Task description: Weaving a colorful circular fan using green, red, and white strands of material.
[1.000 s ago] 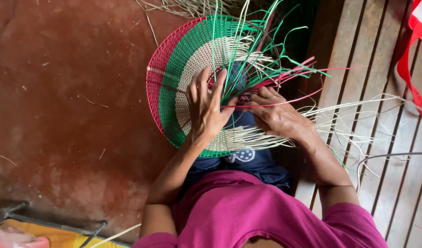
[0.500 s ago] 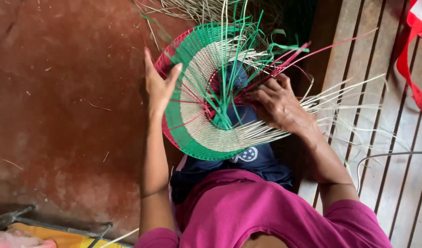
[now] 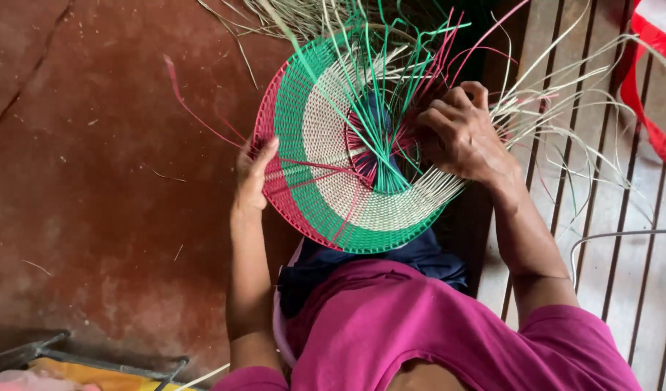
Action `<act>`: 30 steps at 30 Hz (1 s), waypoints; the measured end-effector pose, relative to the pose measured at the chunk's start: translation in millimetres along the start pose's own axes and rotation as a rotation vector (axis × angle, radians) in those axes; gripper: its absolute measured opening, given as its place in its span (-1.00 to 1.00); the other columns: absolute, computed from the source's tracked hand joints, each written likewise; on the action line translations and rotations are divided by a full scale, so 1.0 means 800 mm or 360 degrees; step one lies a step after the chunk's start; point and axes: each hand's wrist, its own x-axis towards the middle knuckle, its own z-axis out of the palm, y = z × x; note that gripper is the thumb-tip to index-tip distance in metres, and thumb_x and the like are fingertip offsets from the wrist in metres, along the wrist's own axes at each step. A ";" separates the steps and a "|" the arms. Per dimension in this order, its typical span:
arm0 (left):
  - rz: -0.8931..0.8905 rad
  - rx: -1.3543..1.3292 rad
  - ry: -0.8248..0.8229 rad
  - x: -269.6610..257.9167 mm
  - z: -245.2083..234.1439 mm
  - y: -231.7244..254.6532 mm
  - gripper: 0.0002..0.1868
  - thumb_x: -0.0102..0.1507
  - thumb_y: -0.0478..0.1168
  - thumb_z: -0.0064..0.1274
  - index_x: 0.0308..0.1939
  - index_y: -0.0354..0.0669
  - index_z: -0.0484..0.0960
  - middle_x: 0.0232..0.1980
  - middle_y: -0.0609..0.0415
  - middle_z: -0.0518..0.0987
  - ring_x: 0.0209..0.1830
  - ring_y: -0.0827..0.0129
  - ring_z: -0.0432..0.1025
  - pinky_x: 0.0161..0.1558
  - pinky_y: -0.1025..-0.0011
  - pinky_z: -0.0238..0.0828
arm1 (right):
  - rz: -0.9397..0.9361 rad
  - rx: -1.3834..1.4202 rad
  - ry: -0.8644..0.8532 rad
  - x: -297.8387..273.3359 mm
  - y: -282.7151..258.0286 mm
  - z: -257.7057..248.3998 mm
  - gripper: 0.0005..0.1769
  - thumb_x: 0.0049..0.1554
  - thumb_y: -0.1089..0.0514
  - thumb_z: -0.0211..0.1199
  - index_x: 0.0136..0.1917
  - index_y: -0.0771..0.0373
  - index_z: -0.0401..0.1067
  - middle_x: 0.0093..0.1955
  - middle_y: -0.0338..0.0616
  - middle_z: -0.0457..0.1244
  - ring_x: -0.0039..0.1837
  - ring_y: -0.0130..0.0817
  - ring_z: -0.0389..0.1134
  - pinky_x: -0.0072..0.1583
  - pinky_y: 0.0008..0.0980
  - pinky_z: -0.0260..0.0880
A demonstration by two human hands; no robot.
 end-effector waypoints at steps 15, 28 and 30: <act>-0.0468 -0.0852 -0.0100 -0.032 0.054 -0.030 -0.61 0.06 -0.25 0.07 -0.07 -0.34 0.45 -0.07 -0.01 0.49 -0.15 0.36 0.39 -0.08 0.46 0.33 | 0.0293 0.0247 0.0166 -0.008 0.041 0.008 -0.79 -0.18 0.42 0.20 -0.21 0.32 0.35 -0.27 -0.11 0.13 -0.15 -0.19 0.02 0.08 -0.27 0.03; 0.2281 0.1593 -0.0379 0.057 0.142 0.113 -0.44 0.12 -0.28 0.39 0.07 0.18 0.39 0.10 0.10 0.44 0.09 0.26 0.40 0.24 0.20 0.15 | 0.1179 0.2274 0.1018 -0.043 0.068 -0.025 -0.52 0.12 -0.11 -0.04 0.19 0.22 0.11 0.02 -0.05 0.19 0.06 -0.33 0.28 0.03 -0.46 0.38; 0.2671 0.1849 -0.0805 0.036 0.131 0.136 -0.61 0.17 -0.22 0.32 0.03 0.09 0.54 0.13 0.05 0.35 0.07 0.29 0.32 0.05 0.30 0.38 | 0.0799 0.2404 0.0771 -0.042 0.068 -0.039 -0.14 -0.01 -0.52 -0.14 0.34 0.07 0.12 0.36 -0.18 0.04 0.42 -0.27 0.04 0.48 -0.17 0.04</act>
